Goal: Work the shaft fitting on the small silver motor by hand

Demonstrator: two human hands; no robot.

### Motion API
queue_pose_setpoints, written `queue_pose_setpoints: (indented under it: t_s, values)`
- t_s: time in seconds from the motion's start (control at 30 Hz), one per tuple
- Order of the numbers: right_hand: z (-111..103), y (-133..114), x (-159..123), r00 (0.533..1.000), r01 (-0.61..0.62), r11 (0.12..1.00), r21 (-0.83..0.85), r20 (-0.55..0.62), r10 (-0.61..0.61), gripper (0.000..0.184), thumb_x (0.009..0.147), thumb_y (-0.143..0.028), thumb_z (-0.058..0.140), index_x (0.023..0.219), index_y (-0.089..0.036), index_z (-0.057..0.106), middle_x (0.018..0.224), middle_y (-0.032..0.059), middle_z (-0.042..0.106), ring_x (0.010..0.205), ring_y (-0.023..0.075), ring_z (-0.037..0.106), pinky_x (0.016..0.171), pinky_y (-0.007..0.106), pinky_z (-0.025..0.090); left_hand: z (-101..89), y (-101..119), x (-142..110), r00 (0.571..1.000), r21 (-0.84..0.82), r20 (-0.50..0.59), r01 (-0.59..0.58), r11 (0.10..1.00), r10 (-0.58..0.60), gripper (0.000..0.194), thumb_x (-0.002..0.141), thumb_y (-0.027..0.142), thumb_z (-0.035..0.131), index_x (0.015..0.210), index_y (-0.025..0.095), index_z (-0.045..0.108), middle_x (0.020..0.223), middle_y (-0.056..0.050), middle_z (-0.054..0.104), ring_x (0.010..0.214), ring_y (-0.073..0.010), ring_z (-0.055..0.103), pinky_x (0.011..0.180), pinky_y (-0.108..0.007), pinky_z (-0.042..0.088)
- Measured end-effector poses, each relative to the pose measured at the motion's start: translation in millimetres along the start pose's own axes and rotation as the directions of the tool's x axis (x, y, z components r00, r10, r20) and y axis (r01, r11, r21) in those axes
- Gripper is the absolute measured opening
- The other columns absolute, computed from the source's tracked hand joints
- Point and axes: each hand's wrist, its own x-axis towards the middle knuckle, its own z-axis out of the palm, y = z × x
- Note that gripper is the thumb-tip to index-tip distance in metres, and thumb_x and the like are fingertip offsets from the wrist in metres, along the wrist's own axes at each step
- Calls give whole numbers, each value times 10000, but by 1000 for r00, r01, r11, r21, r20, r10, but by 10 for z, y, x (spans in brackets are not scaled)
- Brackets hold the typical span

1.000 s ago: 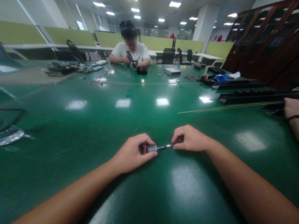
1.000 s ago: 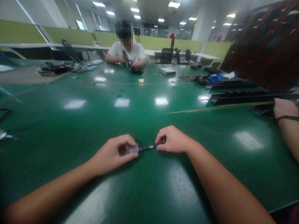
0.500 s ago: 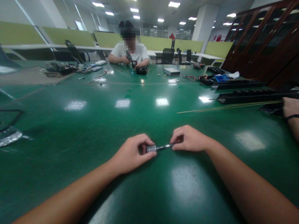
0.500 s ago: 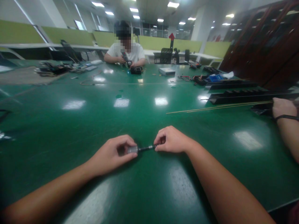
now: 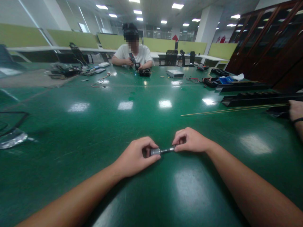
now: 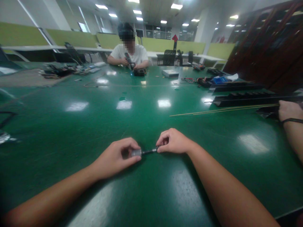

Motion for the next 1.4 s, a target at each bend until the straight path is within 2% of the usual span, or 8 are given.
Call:
queue_pose_setpoints:
  t_s: [0.13,0.27,0.53,0.8,0.9,1.07,1.2,1.4]
  values:
    - [-74,88,105,997,-20,977,212,71,5,290,611,-335,851,793,-131,754,745,13,656,645,113,563,617,241,457,-8,-4,-13,1000,-4,-4,-11,1000,11,170,818,299,696,913,162,662,809,-18,636,655,-132,590,610,-231,469]
    - [-128,97,126,993,-46,967,250,115,18,305,599,-350,856,776,-128,744,746,13,657,646,113,561,612,241,454,-15,-1,-22,1000,-14,-8,-13,1000,13,160,822,294,692,910,165,657,809,-14,632,654,-129,595,609,-227,469]
    - [-44,3,17,997,25,1000,9,74,-25,192,685,-287,802,792,-139,745,759,26,672,682,127,594,642,246,473,-15,-21,-10,1000,-16,2,7,1000,-7,171,821,294,697,924,163,658,824,-17,634,671,-133,601,622,-236,469]
    - [29,-73,-1,999,8,997,-77,49,-4,143,712,-266,775,801,-156,757,752,22,679,651,120,589,598,231,453,3,-27,9,1000,-11,2,-10,1000,10,156,824,291,693,913,167,657,825,-18,638,675,-133,601,620,-233,466]
    - [211,-167,50,998,63,992,-106,-14,-64,144,747,-281,758,820,-158,758,757,26,677,660,124,600,608,231,451,12,-44,1,1000,-7,-12,-24,1000,24,160,817,287,702,914,170,653,839,-20,632,695,-138,598,630,-238,466]
    - [499,-280,136,968,175,953,-248,-132,-212,55,771,-185,710,806,-168,749,761,26,689,695,129,607,649,235,436,-5,-54,-11,995,20,-58,-81,997,82,146,803,259,711,903,170,653,867,-30,626,776,-162,596,699,-266,473]
    - [512,-279,130,958,201,935,-291,-140,-249,74,798,-220,703,829,-168,745,783,40,702,718,143,616,674,246,446,-13,-43,-5,997,-15,-55,-59,998,58,127,881,279,625,924,168,668,864,-36,640,757,-150,601,695,-259,479]
    - [472,-246,115,941,266,900,-345,-110,-321,81,807,-212,691,856,-170,740,813,43,709,765,154,627,725,257,450,23,-35,-11,999,9,-50,-3,1000,3,182,825,281,678,962,161,663,802,-16,635,683,-140,597,630,-241,469]
